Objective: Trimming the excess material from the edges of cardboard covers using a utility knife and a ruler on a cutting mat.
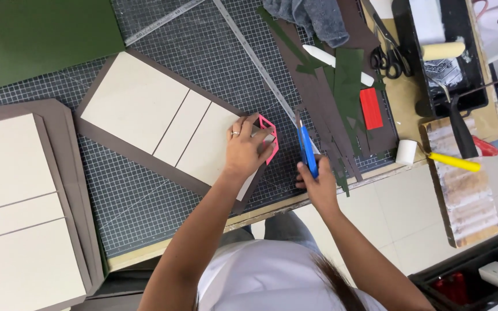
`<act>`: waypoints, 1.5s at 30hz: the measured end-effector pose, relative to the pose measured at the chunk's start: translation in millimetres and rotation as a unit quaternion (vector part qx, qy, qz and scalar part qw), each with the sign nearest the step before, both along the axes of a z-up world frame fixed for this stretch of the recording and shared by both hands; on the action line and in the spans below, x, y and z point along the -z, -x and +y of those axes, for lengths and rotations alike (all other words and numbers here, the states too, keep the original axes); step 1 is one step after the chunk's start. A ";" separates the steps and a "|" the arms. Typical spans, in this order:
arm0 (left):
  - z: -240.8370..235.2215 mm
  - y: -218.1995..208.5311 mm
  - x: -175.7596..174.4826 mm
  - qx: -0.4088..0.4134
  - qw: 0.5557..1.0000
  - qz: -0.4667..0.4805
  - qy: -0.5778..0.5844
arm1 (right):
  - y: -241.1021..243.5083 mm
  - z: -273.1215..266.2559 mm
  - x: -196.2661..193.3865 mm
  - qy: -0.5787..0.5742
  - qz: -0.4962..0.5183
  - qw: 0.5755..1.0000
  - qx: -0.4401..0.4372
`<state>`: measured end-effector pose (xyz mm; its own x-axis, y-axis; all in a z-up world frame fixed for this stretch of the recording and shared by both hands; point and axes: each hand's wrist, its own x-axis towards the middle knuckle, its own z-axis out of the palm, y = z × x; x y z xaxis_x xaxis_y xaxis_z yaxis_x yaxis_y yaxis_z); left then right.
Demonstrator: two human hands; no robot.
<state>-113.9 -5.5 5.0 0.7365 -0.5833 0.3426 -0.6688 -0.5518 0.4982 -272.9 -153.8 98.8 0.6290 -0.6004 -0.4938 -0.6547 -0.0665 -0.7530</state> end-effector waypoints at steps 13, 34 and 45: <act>-5.2 1.1 -5.6 -0.013 1.000 -0.003 0.009 | 3.5 27.3 -67.0 0.142 0.035 0.974 -0.173; -6.2 1.6 -5.5 -0.016 0.999 0.038 -0.010 | -4.7 10.6 -55.9 0.202 0.085 0.912 -0.345; -4.9 1.8 -1.4 -0.017 1.000 0.021 0.002 | 40.4 5.9 -76.6 0.149 0.166 0.926 -0.306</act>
<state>-115.8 -10.4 6.4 0.7701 -0.5557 0.3132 -0.6275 -0.5715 0.5287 -313.4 -147.9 175.5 0.7401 -0.3229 -0.5899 -0.6175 -0.6738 -0.4059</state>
